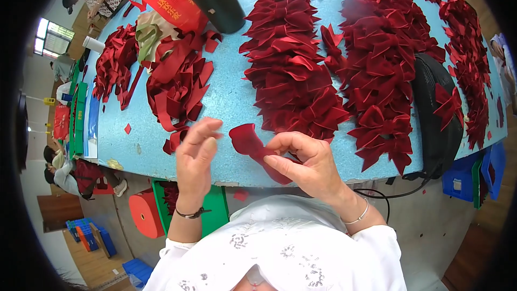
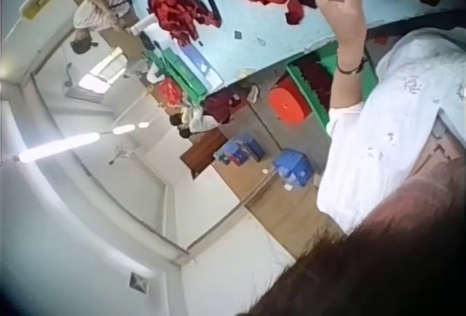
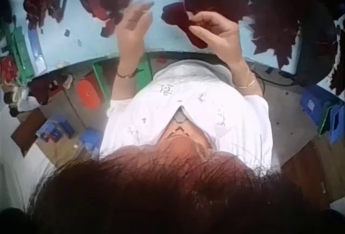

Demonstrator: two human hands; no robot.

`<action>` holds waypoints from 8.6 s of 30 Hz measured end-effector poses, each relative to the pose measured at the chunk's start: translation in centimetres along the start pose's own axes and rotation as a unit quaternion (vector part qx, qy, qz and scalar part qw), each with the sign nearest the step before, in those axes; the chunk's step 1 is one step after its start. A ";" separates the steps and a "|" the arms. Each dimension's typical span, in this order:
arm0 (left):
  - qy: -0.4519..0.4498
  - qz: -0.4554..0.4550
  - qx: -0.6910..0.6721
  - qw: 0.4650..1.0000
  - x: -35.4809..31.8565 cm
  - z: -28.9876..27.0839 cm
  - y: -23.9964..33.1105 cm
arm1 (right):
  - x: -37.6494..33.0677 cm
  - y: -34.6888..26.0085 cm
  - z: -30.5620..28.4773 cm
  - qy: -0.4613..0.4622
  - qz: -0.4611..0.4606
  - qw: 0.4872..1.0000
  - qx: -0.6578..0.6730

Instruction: Assembling decorative red fabric bows by hand in a factory environment.

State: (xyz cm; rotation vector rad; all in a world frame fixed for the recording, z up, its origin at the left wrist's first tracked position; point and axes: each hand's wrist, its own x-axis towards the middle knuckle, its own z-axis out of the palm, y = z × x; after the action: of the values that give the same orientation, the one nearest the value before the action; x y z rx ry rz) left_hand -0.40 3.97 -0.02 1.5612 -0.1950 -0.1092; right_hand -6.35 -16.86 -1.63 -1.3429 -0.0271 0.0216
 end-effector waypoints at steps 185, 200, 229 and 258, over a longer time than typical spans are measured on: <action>0.006 -0.027 0.052 0.998 -3.1 3.3 -1.8 | -0.2 2.7 3.4 0.129 -0.017 0.991 -0.021; -0.046 0.000 0.017 0.999 -0.9 1.4 -0.9 | 0.7 1.0 2.4 0.011 0.045 0.999 -0.022; -0.133 -0.139 -0.015 0.981 -1.0 3.0 -0.2 | 2.4 2.1 1.1 0.003 -0.037 0.998 0.047; -0.075 0.196 0.175 0.962 1.5 -1.2 3.9 | 2.4 -0.7 -0.5 -0.045 -0.079 0.987 -0.135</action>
State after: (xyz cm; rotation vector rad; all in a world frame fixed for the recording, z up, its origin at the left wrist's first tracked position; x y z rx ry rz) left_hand 1.06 4.93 3.95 1.8356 -0.6683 0.1272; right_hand -3.95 -17.38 -1.07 -1.6066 -0.2204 -0.0572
